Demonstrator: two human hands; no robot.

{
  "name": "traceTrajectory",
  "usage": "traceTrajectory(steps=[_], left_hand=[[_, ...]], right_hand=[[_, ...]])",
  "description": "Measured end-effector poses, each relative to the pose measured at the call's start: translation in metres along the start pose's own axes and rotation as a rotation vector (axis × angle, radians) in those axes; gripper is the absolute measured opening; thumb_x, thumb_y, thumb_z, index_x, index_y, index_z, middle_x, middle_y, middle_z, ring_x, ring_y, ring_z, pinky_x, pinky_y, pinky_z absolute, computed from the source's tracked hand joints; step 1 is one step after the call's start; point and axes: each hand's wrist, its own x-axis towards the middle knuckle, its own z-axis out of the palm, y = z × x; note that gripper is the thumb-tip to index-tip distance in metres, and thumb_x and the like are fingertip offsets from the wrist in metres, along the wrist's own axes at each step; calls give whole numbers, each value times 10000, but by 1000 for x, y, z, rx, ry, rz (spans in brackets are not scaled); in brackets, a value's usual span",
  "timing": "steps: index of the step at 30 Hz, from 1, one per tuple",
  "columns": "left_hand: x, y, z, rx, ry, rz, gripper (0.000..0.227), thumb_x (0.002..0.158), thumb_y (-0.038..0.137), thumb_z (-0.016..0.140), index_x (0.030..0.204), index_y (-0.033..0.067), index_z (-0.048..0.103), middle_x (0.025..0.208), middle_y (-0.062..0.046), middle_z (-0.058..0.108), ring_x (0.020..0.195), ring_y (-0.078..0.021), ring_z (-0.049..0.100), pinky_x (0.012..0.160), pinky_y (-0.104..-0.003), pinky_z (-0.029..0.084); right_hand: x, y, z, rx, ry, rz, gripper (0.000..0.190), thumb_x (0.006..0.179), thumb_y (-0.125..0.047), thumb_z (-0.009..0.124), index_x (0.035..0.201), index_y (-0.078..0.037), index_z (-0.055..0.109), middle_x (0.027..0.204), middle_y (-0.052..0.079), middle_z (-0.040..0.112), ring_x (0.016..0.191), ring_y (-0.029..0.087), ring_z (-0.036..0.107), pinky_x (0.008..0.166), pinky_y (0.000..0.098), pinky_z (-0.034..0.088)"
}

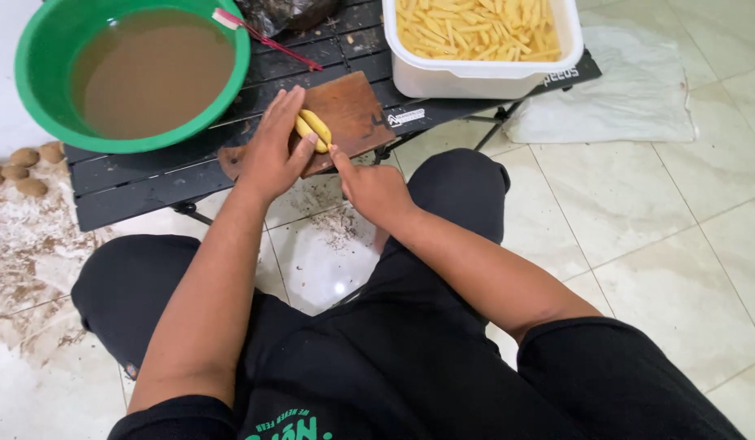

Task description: A person is peeling raw potatoes with a knife and then slicing them into thin strips on a wooden cutting board, likely for making fries.

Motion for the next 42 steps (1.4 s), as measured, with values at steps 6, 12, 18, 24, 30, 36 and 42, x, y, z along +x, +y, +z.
traceTrajectory(steps=[6,12,18,24,30,36,42], left_hand=[[-4,-6,-1,-79,67,-52,703,968,261,749,1552,25,438,1533,-174,497,1457,-390,429,1245,-482,295],[-10,-12,-2,-103,89,-99,529,959,271,793,1416,82,605,1396,-104,603,1361,-344,540,1200,-476,343],[-16,-3,-4,-119,114,-124,497,979,269,785,1432,146,624,1381,-96,625,1335,-351,565,1171,-500,385],[-13,4,-6,-166,178,-81,456,970,230,808,1376,89,655,1344,-145,608,1291,-420,569,1137,-532,401],[-12,9,-11,-184,181,-92,455,943,212,830,1349,75,676,1311,-161,629,1258,-422,598,1110,-527,424],[-12,19,-16,-216,174,-126,452,964,201,805,1369,68,653,1322,-164,620,1283,-432,576,1112,-561,422],[-11,17,-16,-227,161,-129,442,989,185,786,1385,64,631,1333,-154,613,1301,-432,563,1121,-580,415]], right_hand=[[8,2,-6,-16,-52,-2,384,1032,-156,498,1392,-24,504,468,47,525,331,198,484,345,308,348],[6,-3,-13,61,-68,11,400,1070,-130,505,1443,4,450,506,55,563,366,194,518,384,304,396],[6,-5,3,-51,-191,-46,500,1044,-143,537,1505,20,429,520,56,574,380,149,498,372,281,387],[4,-5,-6,-8,-198,-23,492,1070,-153,512,1513,31,403,535,64,579,380,161,503,370,293,396],[-9,-8,-26,-14,-193,7,446,1075,-152,531,1473,18,422,527,42,588,374,168,539,375,282,412],[-17,1,-20,125,-150,129,445,1057,-269,461,1467,-114,383,625,123,679,498,344,688,473,472,533],[-17,-2,-41,209,-133,161,455,1067,-238,437,1505,-121,395,683,184,719,555,379,718,514,464,554]])
